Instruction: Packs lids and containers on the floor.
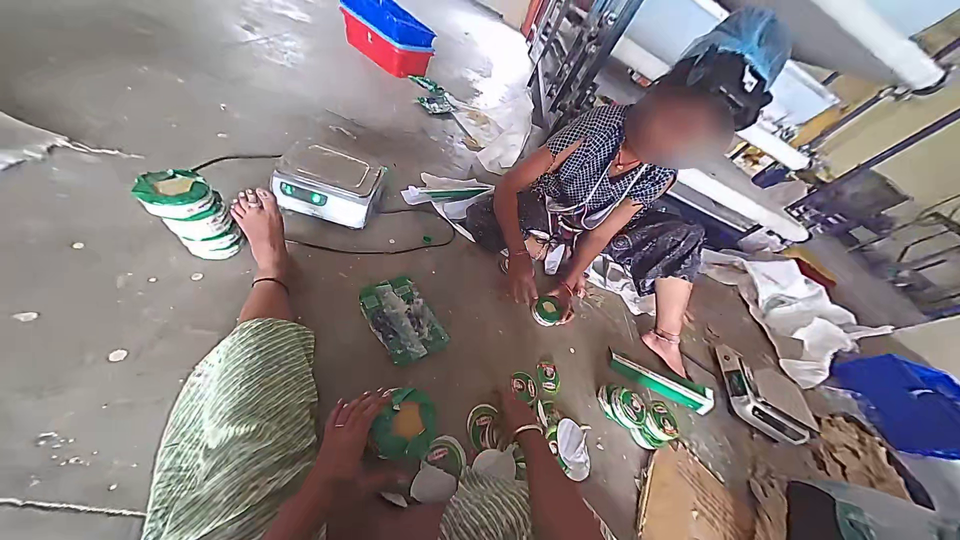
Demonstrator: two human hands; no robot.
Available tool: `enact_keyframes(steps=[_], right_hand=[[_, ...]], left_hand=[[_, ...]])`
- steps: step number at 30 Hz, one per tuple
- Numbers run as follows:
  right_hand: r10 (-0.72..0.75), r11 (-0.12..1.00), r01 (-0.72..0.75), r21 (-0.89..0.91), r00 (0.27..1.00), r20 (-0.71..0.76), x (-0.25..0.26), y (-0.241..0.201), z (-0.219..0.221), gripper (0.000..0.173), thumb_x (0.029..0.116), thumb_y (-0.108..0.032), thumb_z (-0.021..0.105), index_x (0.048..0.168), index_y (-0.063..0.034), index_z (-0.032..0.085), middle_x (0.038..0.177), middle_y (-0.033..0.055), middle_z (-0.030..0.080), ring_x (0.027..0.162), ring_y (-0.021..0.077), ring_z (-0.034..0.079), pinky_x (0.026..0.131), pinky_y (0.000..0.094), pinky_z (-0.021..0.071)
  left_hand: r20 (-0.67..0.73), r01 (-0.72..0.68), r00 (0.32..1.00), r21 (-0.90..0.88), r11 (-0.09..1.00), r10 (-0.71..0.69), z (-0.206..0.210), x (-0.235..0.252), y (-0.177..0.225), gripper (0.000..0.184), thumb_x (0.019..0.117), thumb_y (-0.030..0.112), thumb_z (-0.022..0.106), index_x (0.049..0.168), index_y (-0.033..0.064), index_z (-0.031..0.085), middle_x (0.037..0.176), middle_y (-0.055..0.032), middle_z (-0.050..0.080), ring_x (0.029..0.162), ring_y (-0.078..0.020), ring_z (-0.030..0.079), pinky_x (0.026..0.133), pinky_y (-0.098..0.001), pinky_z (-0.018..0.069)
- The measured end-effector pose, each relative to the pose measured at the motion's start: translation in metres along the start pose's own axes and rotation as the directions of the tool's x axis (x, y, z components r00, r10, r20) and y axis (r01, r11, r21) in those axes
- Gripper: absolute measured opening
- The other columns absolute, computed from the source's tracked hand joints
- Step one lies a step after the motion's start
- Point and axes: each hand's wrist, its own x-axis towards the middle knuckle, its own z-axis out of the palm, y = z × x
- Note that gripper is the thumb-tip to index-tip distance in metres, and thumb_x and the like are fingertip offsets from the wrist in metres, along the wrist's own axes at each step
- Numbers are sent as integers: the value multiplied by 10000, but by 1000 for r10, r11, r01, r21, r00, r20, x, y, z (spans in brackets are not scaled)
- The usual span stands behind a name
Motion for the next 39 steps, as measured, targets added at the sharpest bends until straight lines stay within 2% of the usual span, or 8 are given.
enact_keyframes(steps=[5, 9, 13, 16, 20, 23, 31, 39], right_hand=[[100, 924, -13, 382, 973, -208, -7, 19, -15, 615, 1015, -186, 610, 1564, -72, 355, 1284, 236, 663, 1169, 406, 657, 1019, 573, 497], [196, 580, 168, 797, 921, -337, -35, 26, -35, 838, 918, -3, 721, 1589, 6, 218, 1238, 239, 682, 1071, 323, 698, 943, 470, 546], [200, 401, 160, 902, 946, -256, -59, 26, -46, 718, 949, -29, 699, 1555, -15, 315, 1272, 223, 665, 957, 231, 691, 812, 380, 544], [94, 281, 222, 934, 962, -257, -78, 18, -52, 628, 952, 1, 678, 1498, 7, 367, 1177, 204, 669, 837, 160, 672, 731, 311, 549], [-256, 160, 384, 909, 906, -337, -119, -12, -64, 585, 909, 33, 619, 1441, 11, 375, 944, 47, 733, 778, 91, 704, 744, 278, 595], [-445, 145, 437, 888, 830, -336, -137, -46, -58, 603, 842, 14, 663, 1390, -1, 412, 891, -44, 743, 750, 43, 709, 717, 238, 598], [-326, 299, 450, 841, 877, -353, -108, -125, -42, 681, 883, 33, 735, 1470, 51, 391, 1038, 163, 743, 818, 173, 721, 754, 339, 584], [-302, 425, 475, 770, 877, -374, -101, -136, -37, 678, 905, 4, 717, 1505, -7, 401, 1071, 136, 754, 823, 204, 737, 782, 380, 590]], left_hand=[[-82, 89, 992, -31, 996, -92, -13, -13, 20, 1134, 804, 832, 511, 1440, -104, 451, 1399, -307, 563, 1339, -483, 501, 1131, -690, 297], [-212, 131, 968, -18, 991, -132, -26, -9, 62, 727, 957, 536, 511, 1275, -111, 604, 1294, -336, 611, 1225, -469, 582, 1036, -602, 432], [-197, 167, 961, -155, 974, -196, -22, -3, 91, 530, 926, 324, 615, 1232, -109, 617, 1175, -272, 679, 1068, -354, 662, 947, -523, 520], [-82, 191, 974, -214, 958, -212, -11, 3, 97, 445, 925, 275, 658, 1244, -34, 655, 1146, -153, 725, 1079, -284, 680, 1036, -614, 441], [68, 379, 922, -372, 847, -382, -8, 20, 121, 593, 964, 343, 639, 1415, -24, 521, 1209, -134, 698, 1089, -182, 689, 959, -387, 563], [131, 443, 886, -518, 731, -444, -15, 27, 124, 567, 957, 223, 651, 1432, -31, 471, 1152, -81, 706, 1039, -110, 691, 933, -311, 574], [-107, 541, 813, -222, 811, -572, -23, 49, 93, 526, 899, 9, 634, 1414, -1, 526, 1132, -174, 668, 794, -213, 655, 703, -378, 552], [-49, 263, 964, 265, 928, -260, -13, 54, 82, 420, 859, -91, 652, 1251, 44, 720, 1320, -251, 640, 1257, -483, 574, 1030, -610, 466]])
